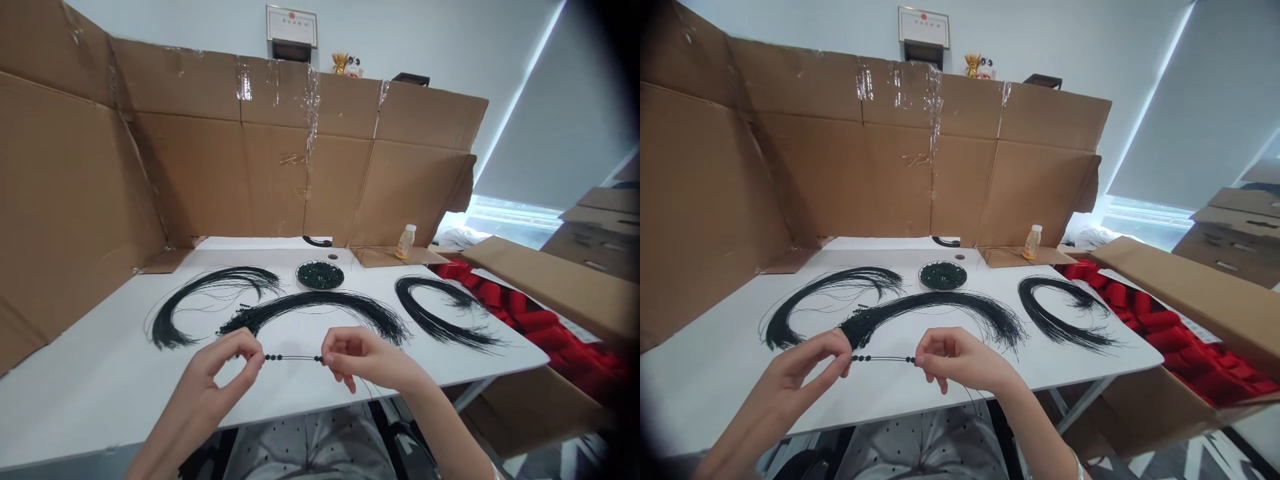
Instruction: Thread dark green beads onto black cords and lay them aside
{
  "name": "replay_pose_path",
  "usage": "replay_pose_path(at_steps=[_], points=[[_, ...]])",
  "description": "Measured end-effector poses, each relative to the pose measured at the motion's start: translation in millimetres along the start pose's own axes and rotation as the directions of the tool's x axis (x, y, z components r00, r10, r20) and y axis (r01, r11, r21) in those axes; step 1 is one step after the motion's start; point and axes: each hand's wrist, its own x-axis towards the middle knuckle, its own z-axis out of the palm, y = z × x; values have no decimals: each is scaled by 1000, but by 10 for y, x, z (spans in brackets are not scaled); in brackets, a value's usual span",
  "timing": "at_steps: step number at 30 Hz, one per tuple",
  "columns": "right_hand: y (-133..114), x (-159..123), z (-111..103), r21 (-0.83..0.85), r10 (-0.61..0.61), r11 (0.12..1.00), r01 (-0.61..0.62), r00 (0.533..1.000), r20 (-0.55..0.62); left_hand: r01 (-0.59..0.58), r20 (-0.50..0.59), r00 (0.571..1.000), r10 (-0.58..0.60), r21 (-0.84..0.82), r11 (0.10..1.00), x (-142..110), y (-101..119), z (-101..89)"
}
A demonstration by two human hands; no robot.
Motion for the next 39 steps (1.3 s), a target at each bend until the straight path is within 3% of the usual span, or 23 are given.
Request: replay_pose_path(at_steps=[5,9,14,19,23,27,34,39], points=[[-196,149,211,-59,-7,998,8,1000,19,44,47,998,-43,-17,999,-21,36,-11],[-296,228,337,-102,-67,993,65,997,-24,15,54,998,-13,-40,999,-6,-10,-33],[-292,203,371,-85,-106,991,100,992,-69,-23,100,995,29,-61,998,11,-88,-61],[-249,130,363,-33,-99,995,96,991,-90,-57,221,970,98,-185,981,25,-228,-74],[-258,143,355,-4,-76,997,76,995,-61,-104,143,977,160,-335,936,47,-334,-70],[-261,209,367,4,-50,999,50,998,-24,-218,111,949,295,-444,869,68,-369,-83],[-177,340,391,18,-52,999,51,999,14,-317,134,903,408,-433,844,137,-431,-138],[-146,488,339,2,-54,999,54,998,31,-231,229,919,320,-344,910,198,-511,-162]])
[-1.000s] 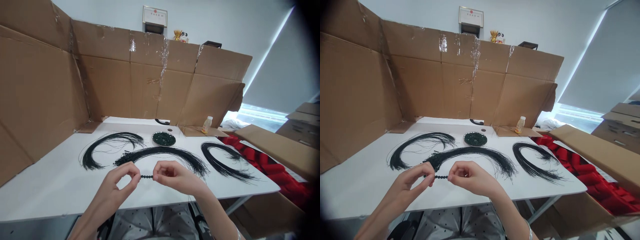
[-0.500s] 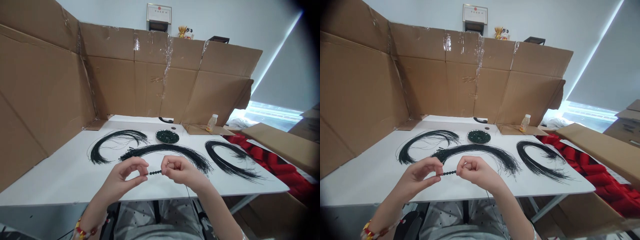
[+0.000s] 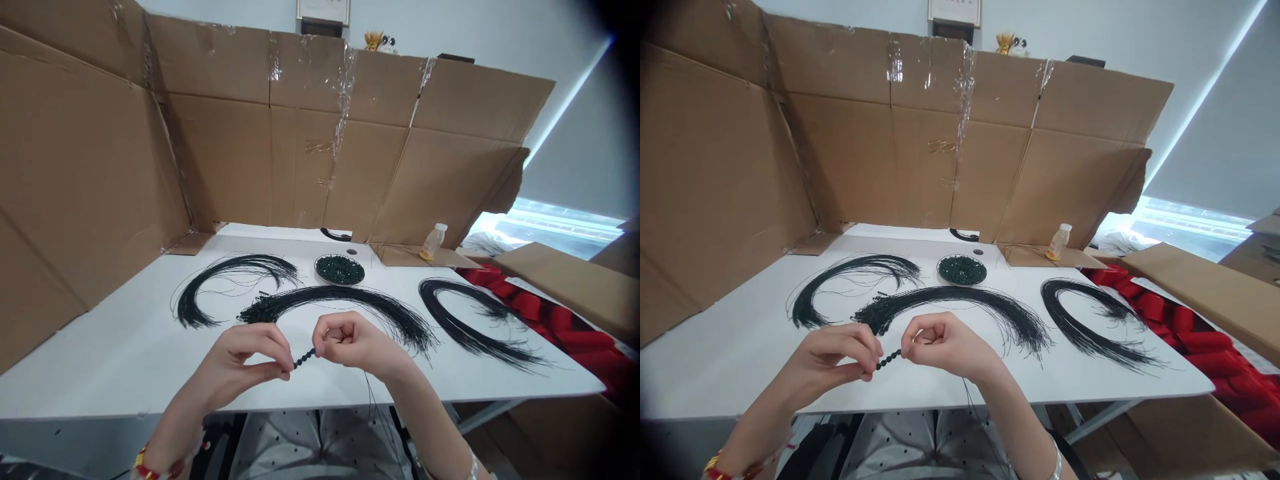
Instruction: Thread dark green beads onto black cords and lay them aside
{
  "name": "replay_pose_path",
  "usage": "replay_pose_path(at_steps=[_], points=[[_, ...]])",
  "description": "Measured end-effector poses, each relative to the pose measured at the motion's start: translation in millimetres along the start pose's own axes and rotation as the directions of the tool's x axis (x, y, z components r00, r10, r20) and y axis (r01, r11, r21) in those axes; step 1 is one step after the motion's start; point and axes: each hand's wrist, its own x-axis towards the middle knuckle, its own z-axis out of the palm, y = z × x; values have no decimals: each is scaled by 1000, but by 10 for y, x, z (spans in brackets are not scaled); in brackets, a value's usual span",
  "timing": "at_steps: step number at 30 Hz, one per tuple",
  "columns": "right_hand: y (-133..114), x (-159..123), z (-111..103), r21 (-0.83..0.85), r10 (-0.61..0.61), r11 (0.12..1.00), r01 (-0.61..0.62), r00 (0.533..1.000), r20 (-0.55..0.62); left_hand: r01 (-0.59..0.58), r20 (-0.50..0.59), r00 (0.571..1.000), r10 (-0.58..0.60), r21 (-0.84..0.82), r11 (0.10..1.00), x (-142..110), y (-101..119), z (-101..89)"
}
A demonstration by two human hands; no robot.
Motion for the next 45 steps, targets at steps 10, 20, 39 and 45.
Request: replay_pose_path(at_steps=[10,20,39,45], points=[[234,141,-51,-62,75,995,-75,997,-6,380,82,917,-390,115,918,70,-187,-27],[429,6,-102,-44,51,998,-52,998,-25,427,109,899,-425,3,904,149,-298,55],[83,-558,-409,-561,183,805,-194,980,-76,402,-182,916,-358,401,823,52,-395,-135],[-125,-1111,-1265,-557,295,734,-388,921,-253,578,-634,742,-218,441,686,-104,-451,-570]])
